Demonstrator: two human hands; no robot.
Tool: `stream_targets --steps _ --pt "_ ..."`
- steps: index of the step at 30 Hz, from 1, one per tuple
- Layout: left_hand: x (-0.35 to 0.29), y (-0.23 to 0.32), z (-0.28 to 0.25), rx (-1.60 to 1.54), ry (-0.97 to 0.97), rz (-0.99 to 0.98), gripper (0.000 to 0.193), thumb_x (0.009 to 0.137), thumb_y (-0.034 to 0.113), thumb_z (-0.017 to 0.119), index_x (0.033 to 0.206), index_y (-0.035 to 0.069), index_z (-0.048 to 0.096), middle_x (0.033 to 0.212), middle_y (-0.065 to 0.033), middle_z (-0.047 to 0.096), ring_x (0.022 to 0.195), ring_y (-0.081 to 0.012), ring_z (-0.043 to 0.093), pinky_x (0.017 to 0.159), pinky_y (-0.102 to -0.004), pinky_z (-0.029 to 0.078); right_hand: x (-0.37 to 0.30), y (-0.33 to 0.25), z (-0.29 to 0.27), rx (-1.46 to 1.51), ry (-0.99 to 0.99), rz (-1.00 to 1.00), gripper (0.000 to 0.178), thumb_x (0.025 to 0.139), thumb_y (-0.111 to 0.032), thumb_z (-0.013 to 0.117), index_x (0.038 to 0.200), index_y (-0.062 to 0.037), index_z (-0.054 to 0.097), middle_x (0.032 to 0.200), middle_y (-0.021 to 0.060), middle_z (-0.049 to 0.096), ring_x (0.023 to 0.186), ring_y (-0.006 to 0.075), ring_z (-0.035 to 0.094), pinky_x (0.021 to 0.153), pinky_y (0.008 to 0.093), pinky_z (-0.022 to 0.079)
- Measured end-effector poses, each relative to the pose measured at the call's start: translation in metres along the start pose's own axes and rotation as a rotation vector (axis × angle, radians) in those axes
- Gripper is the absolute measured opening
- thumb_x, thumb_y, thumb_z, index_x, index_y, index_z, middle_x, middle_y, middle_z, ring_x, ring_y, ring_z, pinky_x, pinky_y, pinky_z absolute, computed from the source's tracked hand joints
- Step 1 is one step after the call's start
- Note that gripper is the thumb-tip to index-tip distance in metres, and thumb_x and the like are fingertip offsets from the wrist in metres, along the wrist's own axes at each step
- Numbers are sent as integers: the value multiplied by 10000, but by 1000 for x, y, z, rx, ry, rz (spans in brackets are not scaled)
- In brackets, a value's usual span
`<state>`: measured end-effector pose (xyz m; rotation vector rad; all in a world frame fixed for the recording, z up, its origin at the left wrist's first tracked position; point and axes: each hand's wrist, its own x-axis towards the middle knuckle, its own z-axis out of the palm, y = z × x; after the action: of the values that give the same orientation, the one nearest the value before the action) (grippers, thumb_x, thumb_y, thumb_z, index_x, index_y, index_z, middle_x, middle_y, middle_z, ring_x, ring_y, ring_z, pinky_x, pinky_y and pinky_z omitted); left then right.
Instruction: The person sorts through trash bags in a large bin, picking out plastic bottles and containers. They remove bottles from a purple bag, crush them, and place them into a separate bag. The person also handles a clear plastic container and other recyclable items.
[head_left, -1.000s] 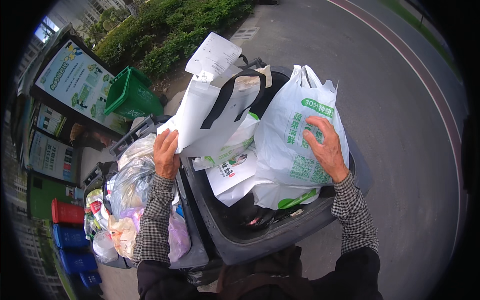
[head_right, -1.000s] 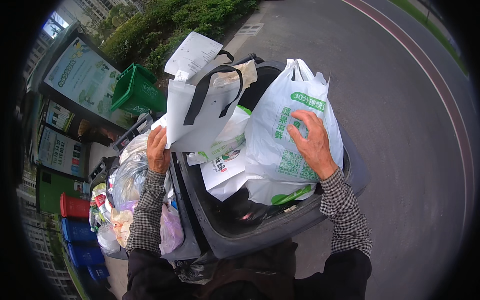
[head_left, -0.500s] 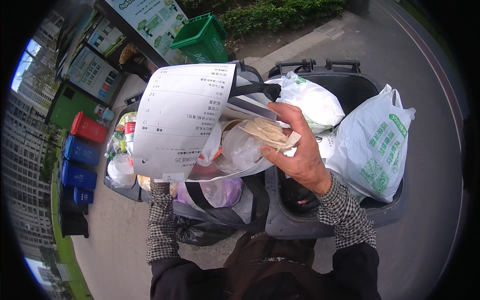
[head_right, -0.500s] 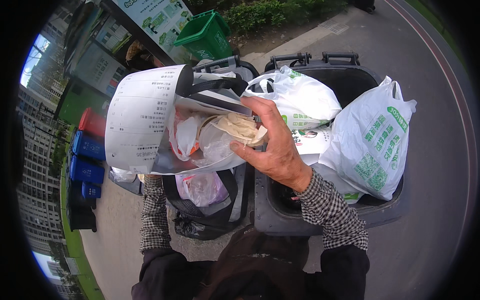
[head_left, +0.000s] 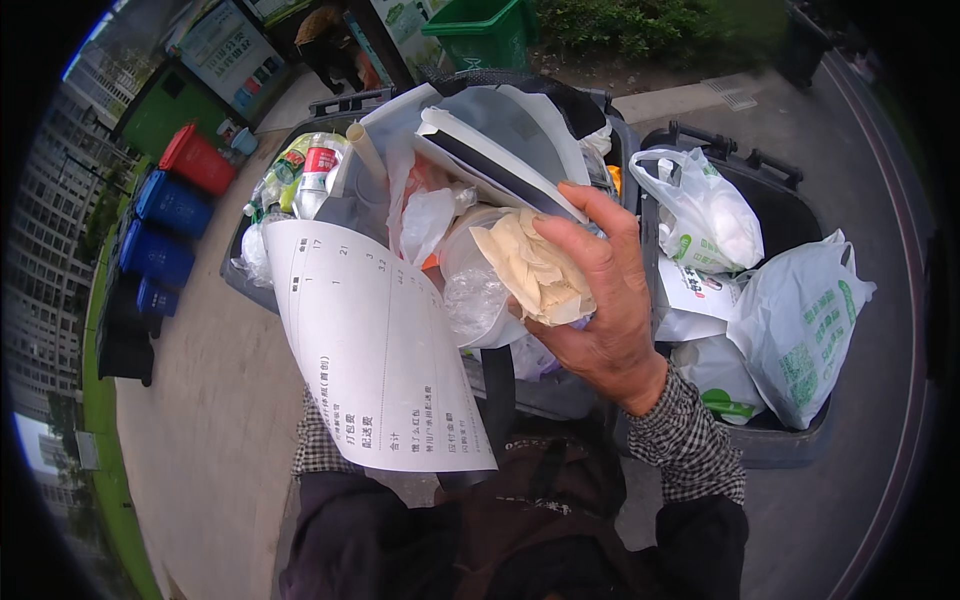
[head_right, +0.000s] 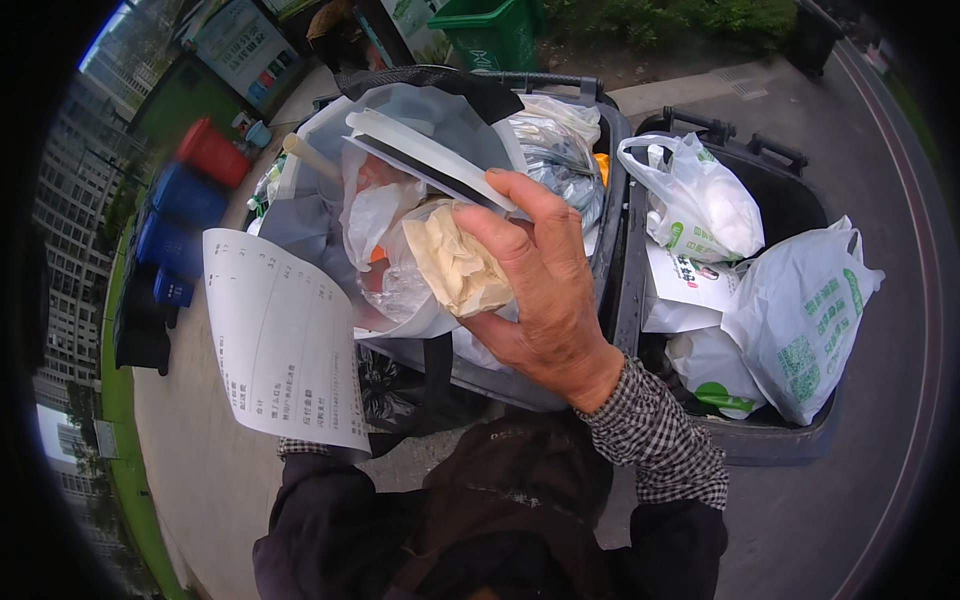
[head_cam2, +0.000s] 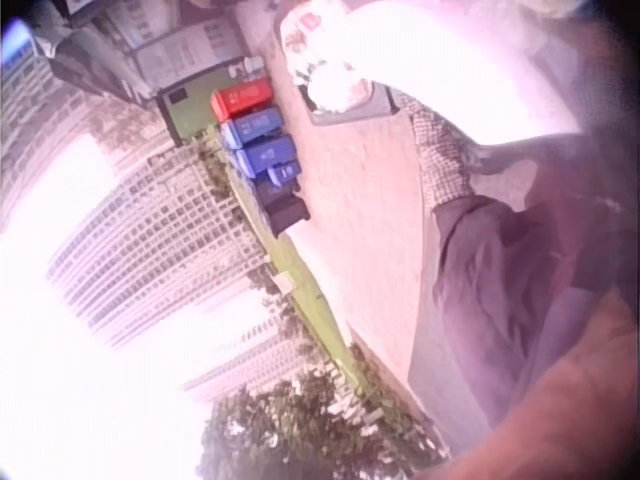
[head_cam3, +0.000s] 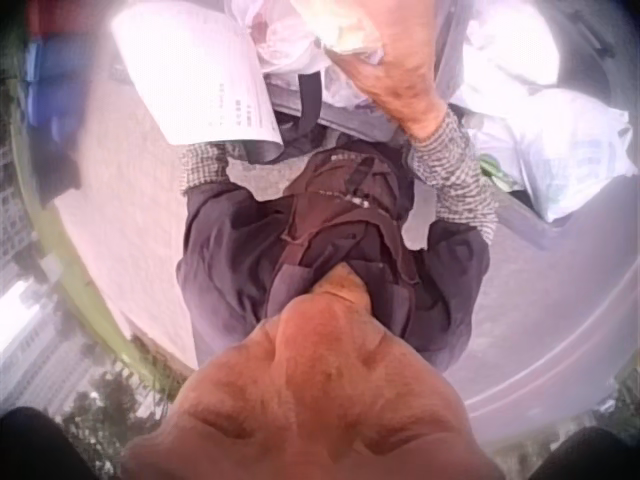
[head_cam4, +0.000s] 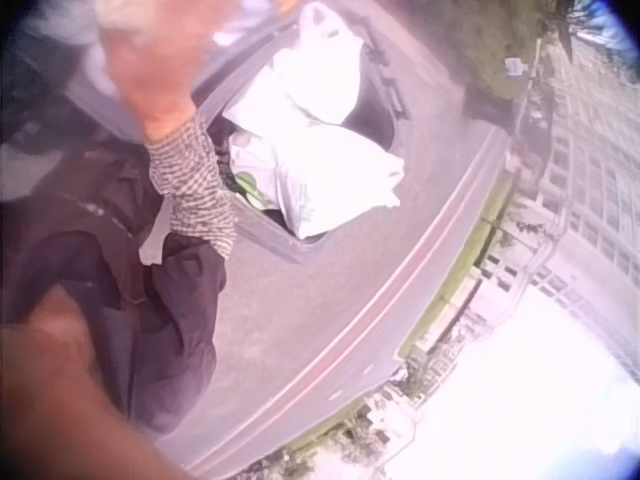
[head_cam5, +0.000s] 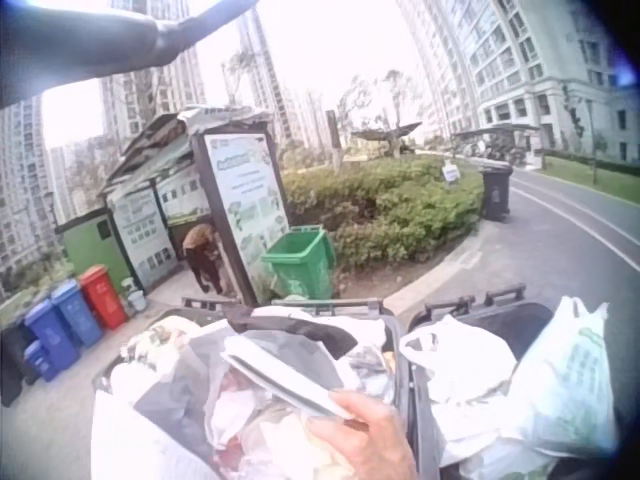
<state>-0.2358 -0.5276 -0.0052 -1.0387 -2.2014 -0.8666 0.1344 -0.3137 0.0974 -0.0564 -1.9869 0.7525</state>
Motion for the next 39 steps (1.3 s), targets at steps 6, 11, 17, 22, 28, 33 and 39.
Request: stream_targets --steps 6,11,17,22,28,33,39 --pt "35 -28 -39 12 -165 -73 300 949 141 674 1239 66 683 1298 -169 663 1251 -376 600 1088 -465 461 0 -6 49 190 70 40 579 705 -52 902 1230 -73 659 1443 220 433 1254 350 533 963 394 565" --pt "77 -7 -51 -42 -329 156 299 953 141 671 1241 60 682 1292 -165 666 1238 -369 609 1077 -447 473 -26 17 67 212 53 367 378 918 -271 762 1213 -51 678 1359 235 446 1153 386 570 943 437 523" --pt "130 75 -22 76 -444 606 240 1004 159 620 1195 25 678 1191 -165 699 1088 -336 663 939 -396 543 -43 120 54 388 85 723 453 1075 -380 551 924 38 637 773 127 607 797 225 612 679 351 525" --pt "155 142 -3 180 -596 650 268 1053 260 572 1137 40 700 1053 -165 731 927 -294 703 767 -393 576 -69 140 22 625 108 987 572 1078 -512 468 1116 40 613 971 134 664 885 180 677 699 327 595" --pt "66 128 28 180 -734 493 281 1036 268 599 1088 10 697 759 -211 702 651 -343 691 595 -447 541 -68 163 -9 593 278 1059 733 1052 -548 513 1450 52 377 1311 237 528 1095 313 664 812 365 625" --pt "3 154 15 229 -575 407 233 1033 230 581 903 38 604 654 -174 661 596 -350 676 539 -476 512 -31 128 -9 -52 179 397 657 1000 -469 646 1418 15 498 1380 247 546 1307 380 523 1058 486 476" --pt "-1 188 7 482 -851 77 186 990 201 637 1087 43 618 792 -163 714 756 -326 729 666 -449 570 -18 156 83 -273 -229 155 729 878 -528 726 1310 49 616 1334 230 604 1319 383 506 1156 526 315"
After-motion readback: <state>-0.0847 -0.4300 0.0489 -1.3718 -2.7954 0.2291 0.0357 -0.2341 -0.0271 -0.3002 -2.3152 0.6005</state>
